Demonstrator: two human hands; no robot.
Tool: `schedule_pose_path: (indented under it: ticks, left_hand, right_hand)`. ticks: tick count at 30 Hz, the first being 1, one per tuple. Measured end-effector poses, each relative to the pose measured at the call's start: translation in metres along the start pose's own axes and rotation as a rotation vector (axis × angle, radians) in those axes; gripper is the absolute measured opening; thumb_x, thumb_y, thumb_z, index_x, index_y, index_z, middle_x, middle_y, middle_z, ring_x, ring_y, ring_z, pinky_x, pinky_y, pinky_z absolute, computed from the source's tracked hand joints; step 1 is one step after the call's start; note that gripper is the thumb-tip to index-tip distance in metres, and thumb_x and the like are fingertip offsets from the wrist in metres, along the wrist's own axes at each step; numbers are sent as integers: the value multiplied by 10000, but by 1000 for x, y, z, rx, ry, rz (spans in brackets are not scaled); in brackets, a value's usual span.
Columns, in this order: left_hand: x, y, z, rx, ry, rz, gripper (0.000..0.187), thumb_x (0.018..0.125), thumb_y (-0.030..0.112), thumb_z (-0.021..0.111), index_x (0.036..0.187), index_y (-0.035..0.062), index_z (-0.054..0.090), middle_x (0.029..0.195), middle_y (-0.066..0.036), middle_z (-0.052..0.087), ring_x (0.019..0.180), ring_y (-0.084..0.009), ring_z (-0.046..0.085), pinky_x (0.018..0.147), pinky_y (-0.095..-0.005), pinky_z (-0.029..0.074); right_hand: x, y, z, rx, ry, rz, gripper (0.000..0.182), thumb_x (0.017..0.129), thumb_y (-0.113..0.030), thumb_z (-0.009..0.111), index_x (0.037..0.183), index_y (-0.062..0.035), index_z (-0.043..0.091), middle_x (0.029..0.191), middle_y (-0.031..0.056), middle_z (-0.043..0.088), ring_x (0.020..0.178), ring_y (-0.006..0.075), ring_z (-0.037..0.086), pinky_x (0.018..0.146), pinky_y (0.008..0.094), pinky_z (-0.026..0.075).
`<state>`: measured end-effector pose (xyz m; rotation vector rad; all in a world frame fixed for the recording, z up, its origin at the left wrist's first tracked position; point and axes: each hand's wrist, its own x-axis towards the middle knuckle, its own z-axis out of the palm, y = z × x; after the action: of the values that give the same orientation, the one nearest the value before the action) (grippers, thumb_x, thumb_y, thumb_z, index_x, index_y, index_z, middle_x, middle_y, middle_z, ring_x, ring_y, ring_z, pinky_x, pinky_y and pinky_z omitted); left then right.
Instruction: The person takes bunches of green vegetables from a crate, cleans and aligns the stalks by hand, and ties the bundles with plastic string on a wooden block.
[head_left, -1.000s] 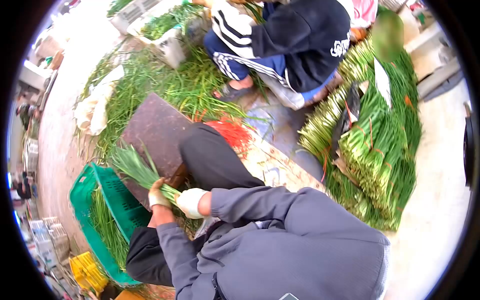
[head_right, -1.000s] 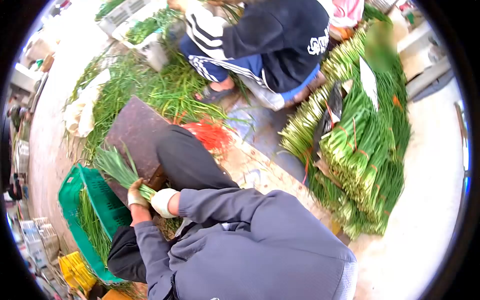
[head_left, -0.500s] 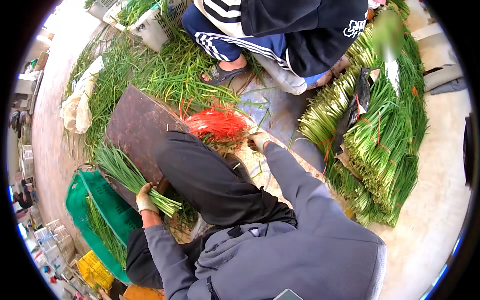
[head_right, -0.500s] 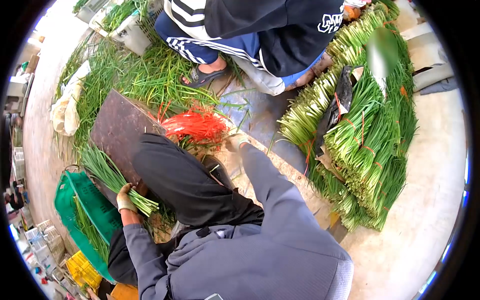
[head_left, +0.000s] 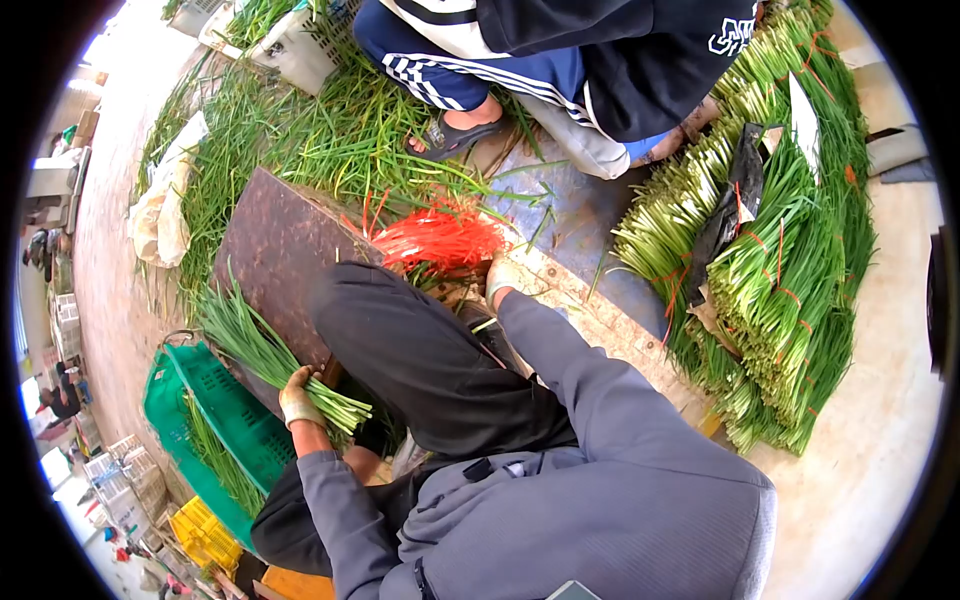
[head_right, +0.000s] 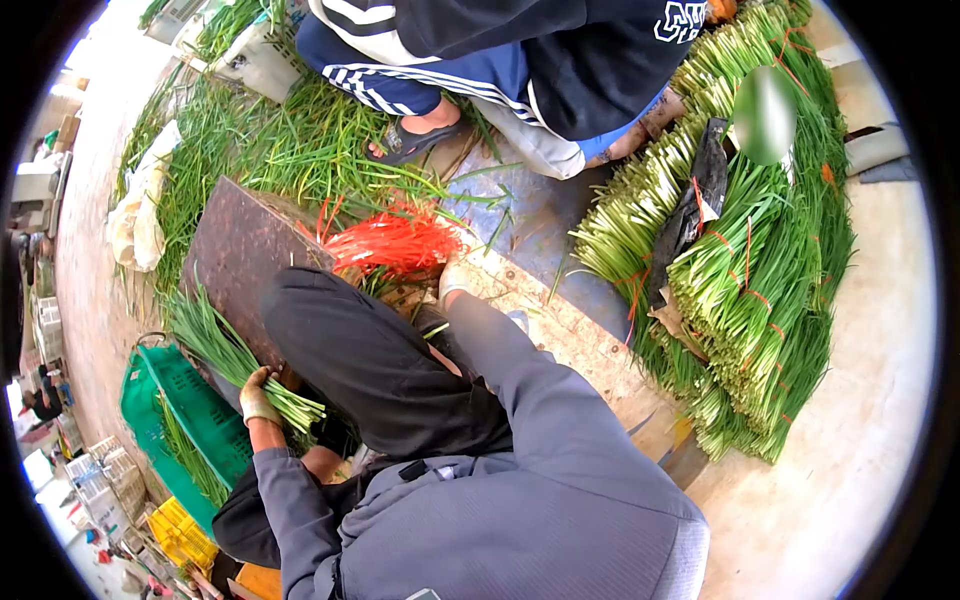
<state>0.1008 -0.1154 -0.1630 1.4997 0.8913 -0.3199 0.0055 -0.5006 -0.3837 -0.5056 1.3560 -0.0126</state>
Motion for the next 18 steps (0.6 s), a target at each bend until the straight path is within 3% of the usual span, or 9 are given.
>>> schedule_pose_path:
  ticks: [3, 5, 8, 13, 15, 18]
  left_hand:
    - [-1, -5, 0, 1, -27, -15, 123, 875, 55, 638, 955, -37, 653, 866, -115, 681, 712, -233, 662, 635, -324, 566]
    - [-3, -6, 0, -39, -21, 33, 109, 846, 29, 657, 894, -69, 655, 806, -152, 684, 637, -259, 659, 579, -345, 562]
    - [-5, -5, -2, -60, 1, 34, 118, 833, 14, 664, 909, -74, 645, 815, -157, 684, 633, -264, 658, 575, -348, 564]
    - [-8, -3, 8, -136, 32, 17, 145, 803, -24, 671, 917, -71, 595, 779, -154, 644, 618, -262, 649, 557, -336, 565]
    - [-14, 2, 10, -127, 36, 12, 154, 802, -30, 666, 926, -66, 580, 786, -150, 642, 617, -263, 647, 560, -334, 565]
    - [-15, 7, 19, -96, 53, -9, 188, 781, -27, 683, 934, -70, 582, 769, -140, 636, 596, -254, 635, 534, -343, 532]
  right_hand:
    - [-17, -12, 2, -39, -69, -58, 545, 973, -623, 457, 888, -105, 601, 698, 31, 568, 514, 171, 466, 442, 326, 342]
    - [-27, -20, 3, -92, -120, -56, 457, 988, -542, 514, 901, -102, 599, 717, 29, 582, 538, 158, 490, 447, 313, 371]
    - [-35, -24, 5, 79, -133, -94, 208, 1014, -288, 579, 929, -99, 602, 724, 27, 598, 554, 136, 512, 457, 268, 421]
    - [-36, -24, -33, -105, -95, -245, 242, 1007, -304, 584, 940, -74, 613, 720, 35, 599, 517, 125, 493, 435, 269, 393]
    - [-49, -37, -50, -270, 18, -309, 246, 997, -292, 590, 920, -60, 615, 694, 32, 583, 509, 117, 484, 429, 264, 380]
    - [-5, -56, -121, -683, 302, -524, 296, 969, -322, 571, 1063, -62, 679, 814, 123, 677, 660, 214, 616, 588, 362, 489]
